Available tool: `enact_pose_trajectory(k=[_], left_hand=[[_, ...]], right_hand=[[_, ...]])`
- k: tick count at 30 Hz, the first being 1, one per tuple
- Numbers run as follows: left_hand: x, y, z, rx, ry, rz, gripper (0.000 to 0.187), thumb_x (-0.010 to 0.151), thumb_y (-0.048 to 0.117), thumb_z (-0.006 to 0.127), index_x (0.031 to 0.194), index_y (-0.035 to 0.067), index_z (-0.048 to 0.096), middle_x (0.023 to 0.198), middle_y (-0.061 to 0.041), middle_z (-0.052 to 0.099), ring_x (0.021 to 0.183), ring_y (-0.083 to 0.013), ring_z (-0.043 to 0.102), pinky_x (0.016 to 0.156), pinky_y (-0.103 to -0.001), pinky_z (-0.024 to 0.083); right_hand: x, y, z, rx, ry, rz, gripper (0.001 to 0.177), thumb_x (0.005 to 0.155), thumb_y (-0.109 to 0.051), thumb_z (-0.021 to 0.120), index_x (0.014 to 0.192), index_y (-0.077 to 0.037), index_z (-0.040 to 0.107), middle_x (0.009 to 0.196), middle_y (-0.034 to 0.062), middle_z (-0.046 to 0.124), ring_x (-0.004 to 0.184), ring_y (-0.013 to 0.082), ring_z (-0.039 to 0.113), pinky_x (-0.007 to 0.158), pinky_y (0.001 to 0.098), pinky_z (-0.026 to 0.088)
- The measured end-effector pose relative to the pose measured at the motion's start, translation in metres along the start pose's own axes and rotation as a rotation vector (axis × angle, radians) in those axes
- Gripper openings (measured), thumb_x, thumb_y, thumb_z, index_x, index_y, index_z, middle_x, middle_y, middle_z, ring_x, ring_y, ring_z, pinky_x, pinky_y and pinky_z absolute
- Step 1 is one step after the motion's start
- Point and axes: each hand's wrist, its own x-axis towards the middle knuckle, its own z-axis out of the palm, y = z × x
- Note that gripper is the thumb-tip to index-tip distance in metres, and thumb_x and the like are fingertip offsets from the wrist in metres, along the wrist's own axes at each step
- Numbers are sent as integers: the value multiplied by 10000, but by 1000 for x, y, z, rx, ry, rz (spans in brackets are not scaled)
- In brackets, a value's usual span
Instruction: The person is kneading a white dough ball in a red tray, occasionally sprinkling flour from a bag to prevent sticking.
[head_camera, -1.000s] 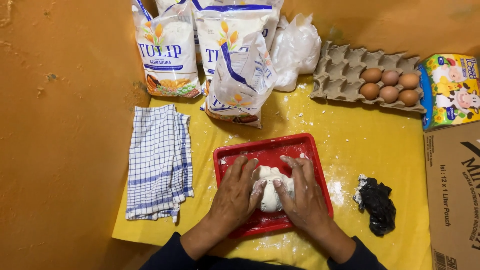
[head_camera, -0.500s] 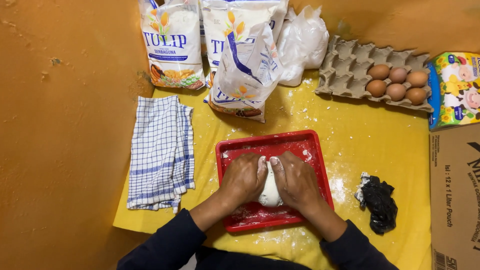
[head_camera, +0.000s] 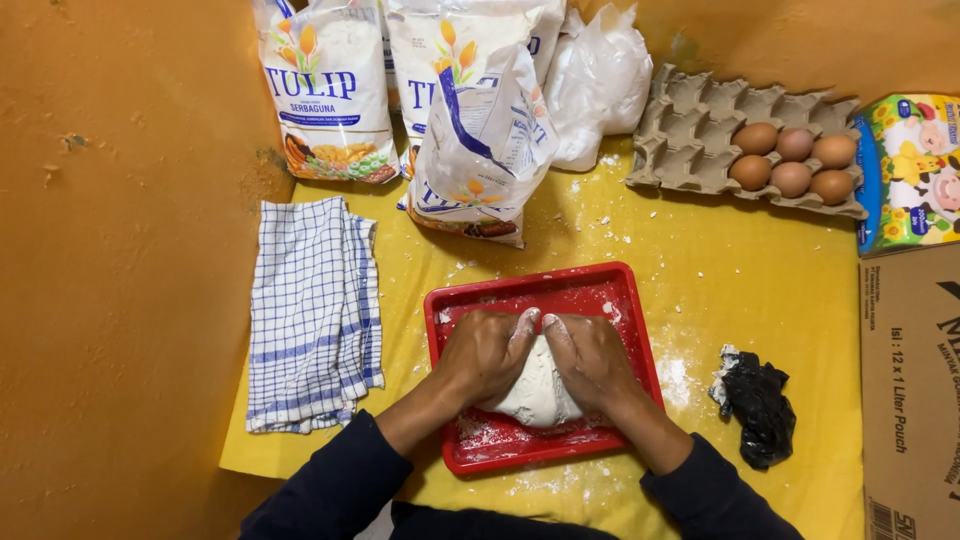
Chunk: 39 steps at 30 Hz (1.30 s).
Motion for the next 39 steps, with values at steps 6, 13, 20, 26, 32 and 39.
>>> enact_pose_trajectory(k=[6,13,20,26,32,39], left_hand=[[-4,2,-1,-5,99,257,462,1019,242,475,600,76,573,558,-152,606,543,-391,631,484,-429,502],[-19,21,4,197,141,509,279,1019,191,561,849,-18,631,733,-155,591,655,-282,520,582,-435,443],[-15,23,-8,282,420,728,398,1088,281,430,856,24,627,841,-132,587,770,-304,556,711,-416,459],[-17,18,-7,333,402,519,288,1072,224,472,1197,-7,589,1116,-207,582,1063,-436,600,905,-513,516],[-22,-14,15,354,350,479,357,1092,313,406,938,55,600,882,-114,560,909,-360,627,811,-458,513],[-17,-32,26,306,396,492,424,1070,348,453,743,86,516,713,-72,454,699,-326,568,652,-435,476]], right_hand=[[-19,-59,-40,151,-82,99,658,978,-512,466,1386,3,494,1157,321,588,1012,417,639,888,538,509],[-39,-46,-32,-71,-186,-46,737,875,-763,305,753,-103,608,735,24,616,674,190,551,637,382,394],[-27,-49,-21,-297,358,-491,805,993,-713,163,910,-97,675,824,80,659,755,280,649,710,403,491],[-16,-25,-6,-453,406,-624,740,1003,-724,220,966,-110,631,831,82,601,793,298,656,755,432,529],[-18,-12,11,-463,466,-652,624,1045,-629,294,837,-127,600,709,46,496,669,280,598,712,426,517],[-15,-22,9,-362,476,-547,527,1082,-436,375,676,-136,527,577,15,430,568,265,575,666,400,502]])
